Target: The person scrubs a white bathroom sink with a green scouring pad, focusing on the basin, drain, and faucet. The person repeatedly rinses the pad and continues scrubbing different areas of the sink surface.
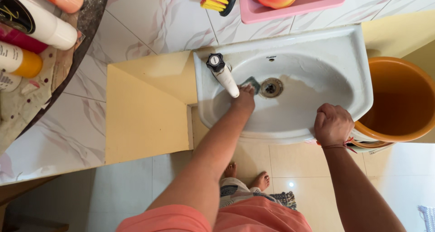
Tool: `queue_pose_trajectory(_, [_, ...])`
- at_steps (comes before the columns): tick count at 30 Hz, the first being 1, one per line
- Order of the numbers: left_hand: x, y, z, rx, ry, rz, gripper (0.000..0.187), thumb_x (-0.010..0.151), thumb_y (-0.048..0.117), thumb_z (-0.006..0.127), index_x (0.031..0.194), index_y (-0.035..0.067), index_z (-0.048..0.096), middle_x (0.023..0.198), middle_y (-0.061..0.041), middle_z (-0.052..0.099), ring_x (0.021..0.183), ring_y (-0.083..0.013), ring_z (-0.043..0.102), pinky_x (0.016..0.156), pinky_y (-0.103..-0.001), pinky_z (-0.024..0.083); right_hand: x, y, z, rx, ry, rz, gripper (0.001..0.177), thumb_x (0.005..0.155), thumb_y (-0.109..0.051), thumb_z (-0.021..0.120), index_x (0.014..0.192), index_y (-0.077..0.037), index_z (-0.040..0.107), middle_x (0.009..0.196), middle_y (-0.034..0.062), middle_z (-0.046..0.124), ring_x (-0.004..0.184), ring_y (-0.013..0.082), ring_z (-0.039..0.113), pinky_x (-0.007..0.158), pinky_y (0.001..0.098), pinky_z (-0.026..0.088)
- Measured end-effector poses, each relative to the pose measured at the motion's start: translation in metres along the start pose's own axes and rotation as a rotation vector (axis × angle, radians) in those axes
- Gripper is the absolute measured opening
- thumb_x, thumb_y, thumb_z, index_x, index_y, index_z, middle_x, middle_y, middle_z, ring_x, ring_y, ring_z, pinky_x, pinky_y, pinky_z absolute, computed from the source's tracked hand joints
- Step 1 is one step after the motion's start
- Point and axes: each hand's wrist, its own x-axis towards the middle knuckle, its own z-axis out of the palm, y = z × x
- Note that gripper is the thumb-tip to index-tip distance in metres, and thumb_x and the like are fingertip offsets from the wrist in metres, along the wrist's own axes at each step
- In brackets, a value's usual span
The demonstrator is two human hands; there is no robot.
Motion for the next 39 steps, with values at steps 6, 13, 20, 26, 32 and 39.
queue_pose_trajectory(6, [-0.007, 0.012, -0.006, 0.207, -0.156, 0.042, 0.053, 0.096, 0.018, 0.038, 0.149, 0.013, 0.045, 0.157, -0.007, 0.039, 0.140, -0.0234, 0.038, 0.114, -0.047, 0.027, -0.001, -0.001, -0.002, 0.001, -0.002, -0.003, 0.015, 0.090, -0.008, 0.058, 0.077, -0.013, 0.064, 0.072, 0.0067, 0.058, 0.070, 0.0286, 0.058, 0.067, 0.0441, 0.048])
queue_pose_trajectory(13, [-0.085, -0.027, -0.074, 0.153, -0.302, 0.148, 0.037, 0.094, 0.016, 0.051, 0.128, 0.013, 0.068, 0.134, -0.010, 0.064, 0.122, -0.0291, 0.060, 0.104, -0.046, 0.046, 0.000, 0.004, 0.003, -0.025, -0.001, -0.030, 0.015, 0.090, -0.008, 0.059, 0.076, -0.014, 0.063, 0.071, 0.0062, 0.057, 0.070, 0.0282, 0.058, 0.068, 0.0438, 0.048])
queue_pose_trajectory(20, [-0.115, -0.022, -0.127, -0.252, -0.498, 0.297, 0.062, 0.077, 0.003, 0.059, 0.132, 0.031, 0.068, 0.125, -0.012, 0.070, 0.111, -0.0322, 0.068, 0.098, -0.044, 0.052, 0.000, 0.006, 0.006, -0.042, 0.014, -0.042, 0.014, 0.090, -0.009, 0.060, 0.076, -0.014, 0.062, 0.071, 0.0055, 0.057, 0.071, 0.0279, 0.058, 0.070, 0.0433, 0.049])
queue_pose_trajectory(26, [-0.079, 0.091, -0.112, -0.418, -0.476, 0.376, 0.063, 0.091, 0.008, 0.051, 0.147, 0.038, 0.055, 0.122, -0.011, 0.072, 0.107, -0.0311, 0.072, 0.093, -0.044, 0.055, 0.000, 0.004, 0.005, -0.031, -0.010, -0.014, 0.014, 0.089, -0.009, 0.060, 0.076, -0.013, 0.062, 0.070, 0.0055, 0.057, 0.070, 0.0279, 0.058, 0.068, 0.0436, 0.048])
queue_pose_trajectory(32, [-0.059, 0.101, -0.111, -0.281, -0.452, 0.474, 0.068, 0.087, 0.005, 0.052, 0.146, 0.039, 0.054, 0.120, -0.009, 0.073, 0.107, -0.0314, 0.071, 0.091, -0.043, 0.056, -0.001, 0.002, 0.001, -0.027, -0.026, -0.004, 0.013, 0.090, -0.009, 0.060, 0.078, -0.014, 0.064, 0.070, 0.0062, 0.057, 0.070, 0.0284, 0.058, 0.066, 0.0437, 0.047])
queue_pose_trajectory(39, [-0.100, -0.048, -0.135, -0.020, -0.465, 0.365, 0.042, 0.086, 0.014, 0.063, 0.118, 0.036, 0.076, 0.118, -0.002, 0.074, 0.110, -0.0277, 0.070, 0.090, -0.044, 0.057, 0.000, 0.004, 0.002, -0.044, -0.011, -0.014, 0.012, 0.088, -0.009, 0.062, 0.077, -0.014, 0.064, 0.071, 0.0065, 0.057, 0.070, 0.0289, 0.058, 0.068, 0.0444, 0.049])
